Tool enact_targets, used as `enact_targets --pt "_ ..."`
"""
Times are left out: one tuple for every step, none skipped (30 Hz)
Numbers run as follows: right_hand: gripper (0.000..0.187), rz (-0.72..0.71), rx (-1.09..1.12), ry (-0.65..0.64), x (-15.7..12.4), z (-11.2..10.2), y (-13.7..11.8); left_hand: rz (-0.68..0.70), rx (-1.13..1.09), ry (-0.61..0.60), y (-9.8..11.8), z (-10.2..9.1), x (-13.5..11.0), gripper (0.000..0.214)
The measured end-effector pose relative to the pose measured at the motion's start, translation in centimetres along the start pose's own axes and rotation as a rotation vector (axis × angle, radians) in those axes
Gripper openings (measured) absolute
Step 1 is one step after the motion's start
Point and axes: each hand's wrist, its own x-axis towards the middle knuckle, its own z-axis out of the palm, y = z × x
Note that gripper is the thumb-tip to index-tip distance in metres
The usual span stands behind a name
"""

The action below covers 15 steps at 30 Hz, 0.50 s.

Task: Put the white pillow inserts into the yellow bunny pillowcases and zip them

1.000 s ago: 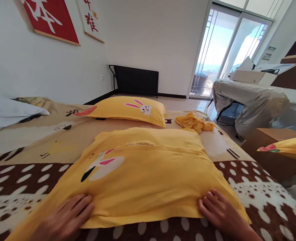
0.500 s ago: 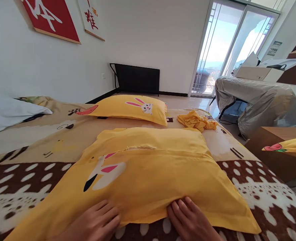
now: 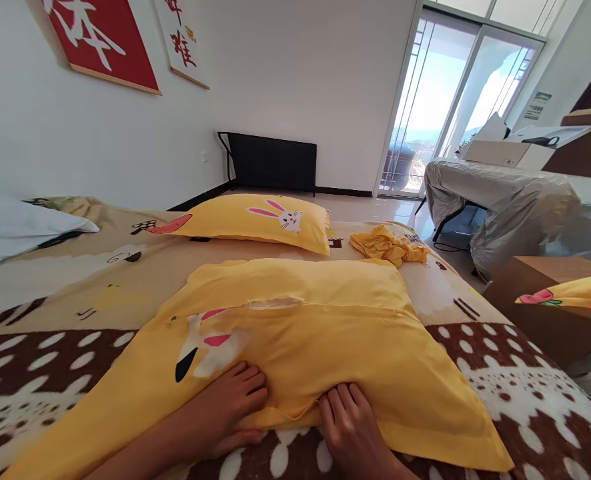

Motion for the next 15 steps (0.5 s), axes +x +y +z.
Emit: enact_targets --pt "0.032 0.007 0.016 -0.008 0.2 -0.1 0.0 0.01 0.016 0.011 0.2 0.0 -0.2 0.028" --pt "0.032 0.006 0.034 -0.016 0.3 -0.2 0.1 0.024 0.05 0.029 0.4 0.2 -0.3 0.024" --pt "0.032 -0.002 0.055 -0.026 0.3 -0.3 0.2 0.042 0.099 0.054 0.5 0.5 -0.4 0.018" --pt "0.033 -0.018 0.079 -0.033 0.3 -0.4 0.3 0.061 0.159 0.078 0.6 0.9 -0.6 0.014" --pt "0.033 -0.038 0.102 -0.033 0.3 -0.6 0.4 0.079 0.223 0.096 0.8 1.1 -0.7 0.01" --pt "0.033 -0.057 0.124 -0.025 0.3 -0.8 0.5 0.091 0.284 0.101 0.9 1.3 -0.9 0.008" --pt "0.033 -0.075 0.143 -0.016 0.3 -1.1 0.7 0.1 0.335 0.097 1.1 1.2 -1.0 0.007" --pt "0.033 -0.088 0.158 -0.006 0.3 -1.3 0.8 0.107 0.376 0.087 1.4 1.0 -1.3 0.006" --pt "0.034 -0.092 0.169 0.01 0.3 -1.5 0.9 0.113 0.41 0.082 1.7 0.5 -1.5 0.006" --pt "0.034 -0.094 0.178 0.019 0.3 -1.7 1.0 0.119 0.439 0.095 2.1 0.0 -1.7 0.006" --pt "0.034 -0.095 0.185 0.019 0.3 -1.8 1.0 0.128 0.461 0.126 2.5 -0.6 -2.0 0.007" --pt "0.034 -0.105 0.19 0.016 0.2 -1.8 1.0 0.135 0.474 0.173 2.8 -1.0 -2.3 0.009" --pt "0.035 -0.126 0.194 0.01 0.2 -1.8 1.0 0.143 0.477 0.22 3.2 -1.2 -2.7 0.012" --pt "0.036 -0.157 0.198 0.006 0.2 -1.8 1.0 0.147 0.474 0.258 3.4 -1.2 -3.0 0.014" --pt "0.036 -0.198 0.2 0.001 0.2 -1.7 0.9 0.138 0.467 0.278 3.7 -1.1 -3.4 0.015"
